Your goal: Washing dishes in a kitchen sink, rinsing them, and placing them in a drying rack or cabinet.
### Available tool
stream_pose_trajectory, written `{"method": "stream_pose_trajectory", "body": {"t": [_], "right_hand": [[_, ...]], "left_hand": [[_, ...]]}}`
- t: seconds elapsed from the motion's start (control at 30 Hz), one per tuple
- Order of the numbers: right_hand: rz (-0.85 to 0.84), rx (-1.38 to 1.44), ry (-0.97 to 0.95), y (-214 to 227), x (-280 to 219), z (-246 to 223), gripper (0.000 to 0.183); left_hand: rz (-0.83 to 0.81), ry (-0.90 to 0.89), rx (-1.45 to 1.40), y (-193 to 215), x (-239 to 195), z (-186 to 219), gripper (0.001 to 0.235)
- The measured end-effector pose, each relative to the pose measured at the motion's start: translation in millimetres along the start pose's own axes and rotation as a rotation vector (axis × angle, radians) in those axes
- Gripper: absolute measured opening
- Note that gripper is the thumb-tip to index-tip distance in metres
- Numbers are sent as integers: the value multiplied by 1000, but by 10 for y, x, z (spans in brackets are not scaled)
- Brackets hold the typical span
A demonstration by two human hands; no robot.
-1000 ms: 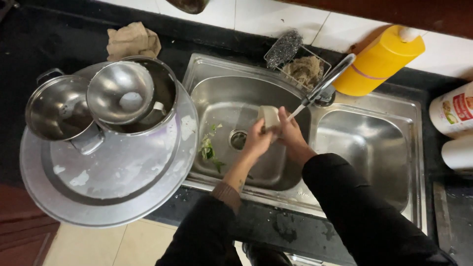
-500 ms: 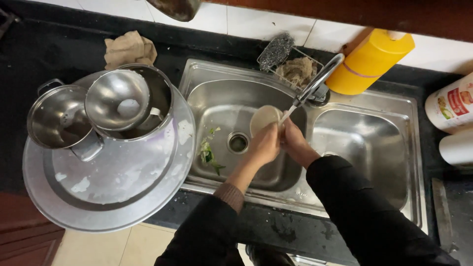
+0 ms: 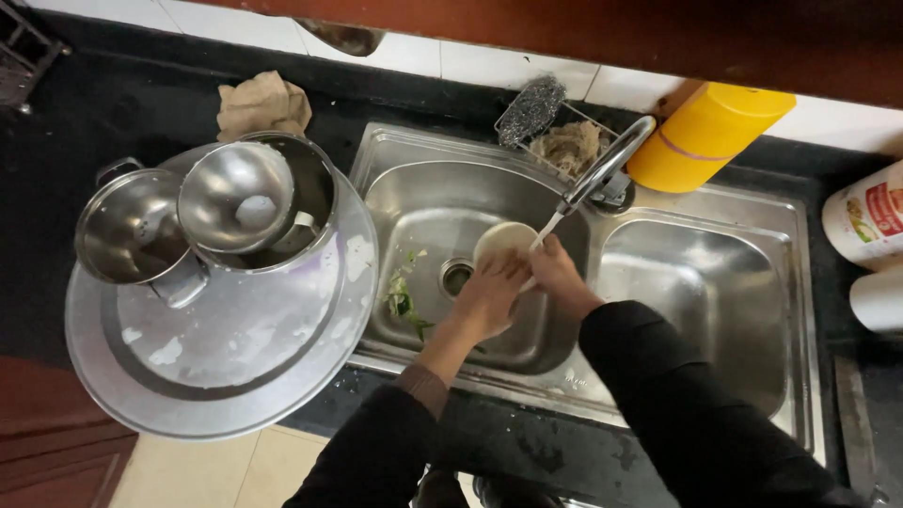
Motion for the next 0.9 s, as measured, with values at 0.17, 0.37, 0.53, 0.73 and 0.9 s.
{"method": "stream_pose_trajectory", "body": {"t": [0.17,0.37,0.53,0.73,0.9], "right_hand": [[-40,193,-188,358,-203,-475,111],[-17,285,29,1404,866,-442,59],[-91,405,122,1301,1141,-471,59],[15,235,24,1469,1525,-157,14],[-1,301,-62,884,598,-436,27]], "left_hand": [[33,134,-209,407,-11,92,33],[263,-60,-58,360,97,192,39],[226,94,-216,133,-20,-188,58],[-59,787,-1214,588,-354,-273,92],[165,770,-1664,603,-551,-253,121]]}}
Point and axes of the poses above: each hand's wrist, its own x-axis towards the middle knuckle, its own y-axis out of the back of the hand, z = x × y, the point moved 7 cm from there along x, towards the middle knuckle, and after that the axes turned 7 degrees about y, right-handed, at the moved point
